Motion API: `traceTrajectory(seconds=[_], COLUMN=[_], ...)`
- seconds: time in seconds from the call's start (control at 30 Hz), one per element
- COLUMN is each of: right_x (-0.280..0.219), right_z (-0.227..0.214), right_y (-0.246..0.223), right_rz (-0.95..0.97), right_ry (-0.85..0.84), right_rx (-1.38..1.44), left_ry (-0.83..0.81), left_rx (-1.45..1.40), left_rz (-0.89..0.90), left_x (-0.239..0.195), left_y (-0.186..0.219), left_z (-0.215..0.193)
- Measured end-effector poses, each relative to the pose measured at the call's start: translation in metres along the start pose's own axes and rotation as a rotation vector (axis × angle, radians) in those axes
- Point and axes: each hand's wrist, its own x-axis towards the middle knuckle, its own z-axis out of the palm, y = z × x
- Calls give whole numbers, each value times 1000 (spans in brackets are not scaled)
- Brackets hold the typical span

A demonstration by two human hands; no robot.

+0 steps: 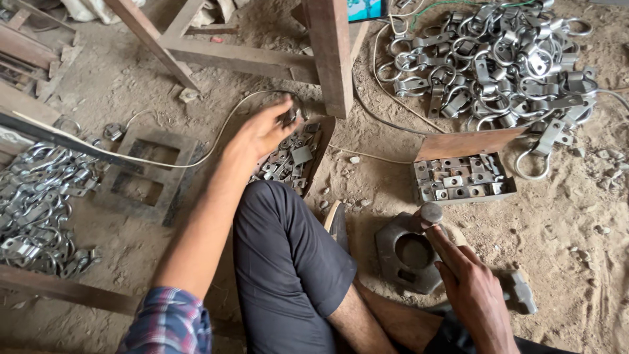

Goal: The person sits on a dirt floor and uses a hammer to drive small metal pins into metal components placed on a large metal block. The person selects pins from a tray, positions them by hand, and hammers them in one at a time.

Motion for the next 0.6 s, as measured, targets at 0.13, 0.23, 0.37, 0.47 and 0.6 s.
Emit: traceTrajectory(seconds=[0.13, 0.23, 0.37, 0.47, 0.6], right_x=[0, -2, 1, 4, 3], right_z=[2, 3, 6, 8, 7], right_y=[2, 5, 12, 13, 11], right_rz=[-112, -137, -122, -90, -103], right_ry=[82, 106, 75, 35, 56], right_rx=[39, 45, 51, 36, 47], left_ry=[-115, 121, 149, 213, 248], left_rx=[-4, 223, 245, 307, 500], left_rz=[151, 188, 158, 149, 57], left_x=[8, 7, 17, 24, 29], left_y=[3, -5, -11, -13, -24], left_z=[17, 18, -3, -26, -48])
